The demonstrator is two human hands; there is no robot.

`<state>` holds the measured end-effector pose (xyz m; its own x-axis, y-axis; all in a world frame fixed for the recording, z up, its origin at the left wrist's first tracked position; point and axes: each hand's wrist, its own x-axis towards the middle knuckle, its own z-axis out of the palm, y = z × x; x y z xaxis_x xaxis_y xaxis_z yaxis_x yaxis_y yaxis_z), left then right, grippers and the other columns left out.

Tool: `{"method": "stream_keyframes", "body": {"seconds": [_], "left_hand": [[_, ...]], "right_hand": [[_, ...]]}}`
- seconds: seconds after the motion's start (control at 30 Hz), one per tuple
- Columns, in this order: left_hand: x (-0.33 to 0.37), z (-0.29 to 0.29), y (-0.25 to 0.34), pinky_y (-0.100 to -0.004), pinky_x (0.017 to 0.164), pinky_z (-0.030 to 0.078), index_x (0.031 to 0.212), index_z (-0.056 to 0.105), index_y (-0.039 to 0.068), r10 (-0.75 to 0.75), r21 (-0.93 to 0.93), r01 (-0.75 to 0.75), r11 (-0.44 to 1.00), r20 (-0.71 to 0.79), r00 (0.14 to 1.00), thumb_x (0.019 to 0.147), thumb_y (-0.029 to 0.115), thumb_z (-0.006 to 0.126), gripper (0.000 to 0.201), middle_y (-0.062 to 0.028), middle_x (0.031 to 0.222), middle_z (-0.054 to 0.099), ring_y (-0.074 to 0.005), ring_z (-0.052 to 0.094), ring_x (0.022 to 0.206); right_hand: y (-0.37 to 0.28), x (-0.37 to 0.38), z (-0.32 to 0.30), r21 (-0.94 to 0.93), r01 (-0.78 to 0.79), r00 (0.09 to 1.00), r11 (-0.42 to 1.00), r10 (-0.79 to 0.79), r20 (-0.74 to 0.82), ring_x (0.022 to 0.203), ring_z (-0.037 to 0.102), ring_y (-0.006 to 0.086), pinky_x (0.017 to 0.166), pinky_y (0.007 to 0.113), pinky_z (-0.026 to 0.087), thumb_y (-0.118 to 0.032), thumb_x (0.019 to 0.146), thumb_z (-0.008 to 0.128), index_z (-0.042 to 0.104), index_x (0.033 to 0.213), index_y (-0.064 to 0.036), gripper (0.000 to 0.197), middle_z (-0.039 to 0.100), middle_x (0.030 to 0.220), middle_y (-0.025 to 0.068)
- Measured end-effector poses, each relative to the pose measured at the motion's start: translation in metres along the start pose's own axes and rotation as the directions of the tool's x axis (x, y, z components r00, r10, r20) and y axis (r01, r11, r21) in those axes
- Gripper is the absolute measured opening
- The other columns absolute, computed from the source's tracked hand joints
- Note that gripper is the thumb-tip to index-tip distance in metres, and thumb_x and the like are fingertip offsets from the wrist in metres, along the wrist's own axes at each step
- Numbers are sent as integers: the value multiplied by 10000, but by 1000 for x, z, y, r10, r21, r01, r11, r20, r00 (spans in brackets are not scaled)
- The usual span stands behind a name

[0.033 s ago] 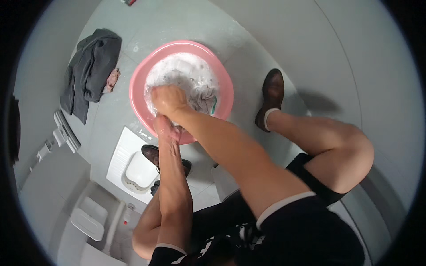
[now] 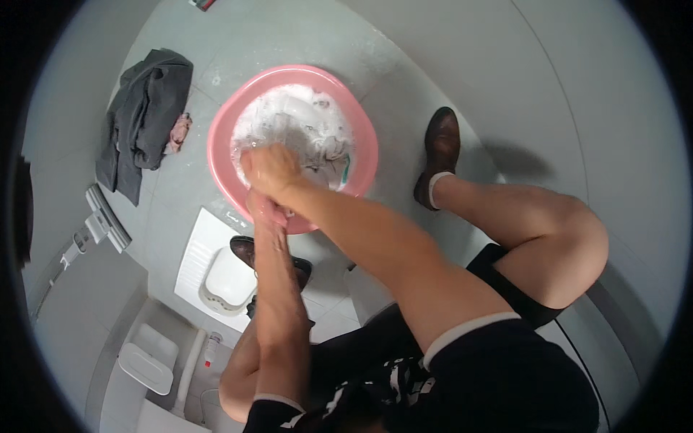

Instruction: The person hand-washes a white shirt in a pink basin with soapy water, scrubbing the fabric with a small turquoise brush and turning the garment over to wash different parts.

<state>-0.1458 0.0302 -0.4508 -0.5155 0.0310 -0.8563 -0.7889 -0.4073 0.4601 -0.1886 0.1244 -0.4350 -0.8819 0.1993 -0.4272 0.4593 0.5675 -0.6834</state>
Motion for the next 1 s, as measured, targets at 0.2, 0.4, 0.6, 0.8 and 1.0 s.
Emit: {"method": "stream_keyframes", "body": {"seconds": [0.2,0.4,0.6,0.8,1.0], "left_hand": [[27,-26,-11,-251,661,455,958,551,67,166,17,-175,985,237,957,936,133,522,75,-18,811,525,-136,525,774],[-1,16,70,-260,649,401,980,527,53,341,503,-417,757,240,909,958,242,540,190,-30,829,556,-115,470,717],[-29,-3,93,-356,749,473,1069,601,-1,27,807,-580,109,581,813,869,242,662,320,-149,815,630,-224,593,785],[-11,-47,85,-317,728,486,1043,657,11,56,813,-475,337,486,872,833,158,677,257,-82,834,670,-182,622,747],[-14,-73,79,-244,692,489,1025,621,51,42,318,-170,933,374,927,892,167,634,177,-5,874,646,-98,602,780]], "right_hand": [[26,21,-3,-146,157,970,977,-124,211,876,659,388,788,464,510,-260,897,465,703,842,-33,334,675,921,234],[49,4,-67,168,203,708,965,-263,655,672,609,203,666,393,466,-387,879,604,669,866,16,409,641,715,121],[31,10,-130,367,-225,765,903,-70,641,790,575,109,726,306,457,-283,843,646,689,861,6,293,645,802,47],[8,15,-162,330,-178,822,927,-44,568,912,579,141,786,315,466,-246,871,603,656,1005,15,298,634,970,67],[20,20,-162,548,-437,782,714,0,623,1108,572,206,954,343,464,-226,871,619,490,1277,23,493,566,1214,117]]}}
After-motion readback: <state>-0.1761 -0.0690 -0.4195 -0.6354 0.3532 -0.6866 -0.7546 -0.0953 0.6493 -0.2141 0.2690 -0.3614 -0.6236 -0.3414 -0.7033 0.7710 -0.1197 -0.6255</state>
